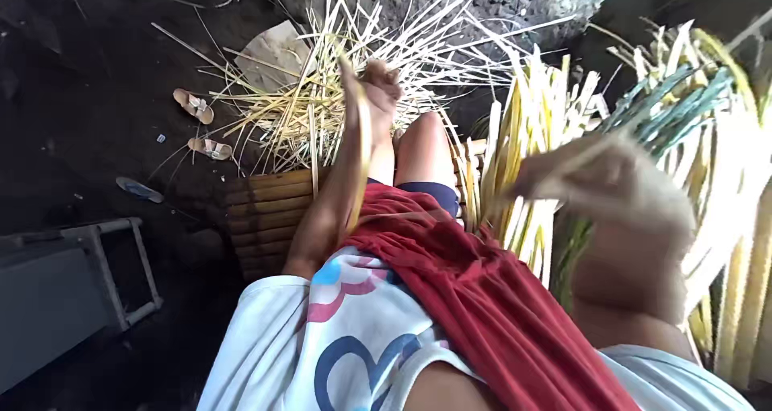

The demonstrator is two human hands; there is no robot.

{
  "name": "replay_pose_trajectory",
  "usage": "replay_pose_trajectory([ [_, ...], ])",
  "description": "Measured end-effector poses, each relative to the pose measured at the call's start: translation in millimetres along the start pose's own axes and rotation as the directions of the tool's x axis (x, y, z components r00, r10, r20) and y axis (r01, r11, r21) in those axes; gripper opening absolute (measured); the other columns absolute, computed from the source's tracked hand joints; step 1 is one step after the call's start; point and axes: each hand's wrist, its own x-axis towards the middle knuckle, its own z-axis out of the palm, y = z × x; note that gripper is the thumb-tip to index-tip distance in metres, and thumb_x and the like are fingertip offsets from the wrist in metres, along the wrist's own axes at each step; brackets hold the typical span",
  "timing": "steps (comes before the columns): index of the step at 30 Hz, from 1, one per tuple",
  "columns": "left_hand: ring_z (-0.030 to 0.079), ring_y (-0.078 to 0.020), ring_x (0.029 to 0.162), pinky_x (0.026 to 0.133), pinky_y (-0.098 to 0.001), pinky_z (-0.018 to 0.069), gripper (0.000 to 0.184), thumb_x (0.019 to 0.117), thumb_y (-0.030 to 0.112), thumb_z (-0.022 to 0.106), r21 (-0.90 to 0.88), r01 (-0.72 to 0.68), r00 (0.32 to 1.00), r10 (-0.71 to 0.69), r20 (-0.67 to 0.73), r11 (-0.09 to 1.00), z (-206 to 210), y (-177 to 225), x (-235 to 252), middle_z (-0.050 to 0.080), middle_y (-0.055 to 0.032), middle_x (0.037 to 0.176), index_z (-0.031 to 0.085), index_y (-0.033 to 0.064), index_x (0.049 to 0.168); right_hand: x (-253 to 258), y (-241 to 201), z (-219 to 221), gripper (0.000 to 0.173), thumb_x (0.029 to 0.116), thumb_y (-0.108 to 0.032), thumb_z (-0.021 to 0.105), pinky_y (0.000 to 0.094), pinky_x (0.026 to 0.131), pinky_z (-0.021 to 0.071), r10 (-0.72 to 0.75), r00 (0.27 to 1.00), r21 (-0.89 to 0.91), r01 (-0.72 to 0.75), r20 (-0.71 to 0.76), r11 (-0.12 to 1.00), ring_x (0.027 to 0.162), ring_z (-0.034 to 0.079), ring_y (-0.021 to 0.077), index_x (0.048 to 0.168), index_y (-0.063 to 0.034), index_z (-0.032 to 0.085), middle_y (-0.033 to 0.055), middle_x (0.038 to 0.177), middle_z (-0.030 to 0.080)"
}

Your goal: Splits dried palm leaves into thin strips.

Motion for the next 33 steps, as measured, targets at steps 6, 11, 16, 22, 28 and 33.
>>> replay_pose_trajectory([
  [6, 0.044, -0.0033, 0.045, 0.051, -0.0199, 0.0423, 0.056, 0.1121, 0.037, 0.020, 0.173, 0.167, 0.973, -0.191, 0.129, 0.971, 48.0, -17.8, -72.1, 0.042, 0.0093, 0.049, 0.040, 0.0235, 0.062, 50.9, 21.8, -2.0, 0.024, 0.1041, -0.023, 0.050, 0.0154, 0.062, 0.0535, 0.230, 0.853, -0.137, -0.327, -0.468, 0.935, 0.062, 0.058, -0.0097, 0.089, -0.0087, 0.063, -0.0169, 0.071, 0.061],
  [11, 0.047, -0.0046, 0.045, 0.051, -0.0212, 0.0460, 0.056, 0.1122, 0.043, 0.023, 0.034, 0.074, 0.993, -0.071, -0.089, 0.997, 29.0, -12.9, -34.9, 0.042, 0.0084, 0.049, 0.041, 0.0230, 0.063, 14.4, 31.0, 56.4, 0.039, 0.1038, -0.038, 0.054, 0.0196, 0.048, 0.0462, 0.006, 0.999, -0.037, -0.008, -0.034, 0.999, 0.054, 0.054, 0.0015, 0.077, -0.0106, 0.063, -0.0044, 0.064, 0.058],
  [16, 0.056, -0.0062, 0.055, 0.061, -0.0235, 0.0529, 0.057, 0.1101, 0.053, 0.013, 0.110, -0.061, 0.956, 0.090, -0.280, 0.992, -13.6, 15.8, -19.6, 0.048, 0.0077, 0.056, 0.045, 0.0230, 0.074, -25.6, 26.6, 38.6, 0.044, 0.1035, -0.045, 0.057, 0.0162, 0.059, 0.0473, -0.160, 0.962, 0.292, 0.092, 0.219, 0.952, 0.064, 0.057, -0.0024, 0.076, -0.0128, 0.068, -0.0082, 0.066, 0.060],
  [22, 0.050, -0.0108, 0.058, 0.054, -0.0248, 0.0456, 0.059, 0.1060, 0.064, 0.025, 0.424, 0.373, 0.888, -0.451, 0.096, 0.825, -12.3, -19.7, -127.5, 0.047, -0.0003, 0.066, 0.051, 0.0154, 0.083, 21.9, 43.1, 14.0, 0.017, 0.1035, -0.024, 0.052, 0.0138, 0.064, 0.0543, 0.209, 0.885, 0.030, -0.216, -0.416, 0.976, 0.066, 0.060, -0.0111, 0.093, -0.0168, 0.063, -0.0227, 0.075, 0.062],
  [28, 0.041, -0.0044, 0.046, 0.048, -0.0176, 0.0391, 0.056, 0.1095, 0.055, 0.024, 0.133, 0.174, 0.983, -0.164, -0.085, 0.976, -6.0, -2.1, -74.5, 0.037, 0.0055, 0.054, 0.043, 0.0180, 0.072, -2.5, 44.2, 82.3, 0.034, 0.1024, -0.034, 0.059, 0.0195, 0.050, 0.0428, -0.010, 0.989, -0.055, 0.002, -0.146, 0.998, 0.056, 0.050, 0.0015, 0.079, -0.0101, 0.063, -0.0043, 0.066, 0.054],
  [33, 0.055, -0.0069, 0.053, 0.057, -0.0241, 0.0518, 0.063, 0.1074, 0.059, 0.009, 0.126, 0.080, 0.981, -0.056, -0.186, 0.989, -11.6, -5.0, -33.9, 0.050, 0.0067, 0.055, 0.046, 0.0227, 0.071, -25.3, 40.3, 58.7, 0.037, 0.1003, -0.036, 0.062, 0.0147, 0.055, 0.0475, 0.004, 0.989, -0.014, -0.006, -0.145, 1.000, 0.061, 0.055, -0.0040, 0.077, -0.0070, 0.067, -0.0060, 0.068, 0.060],
])
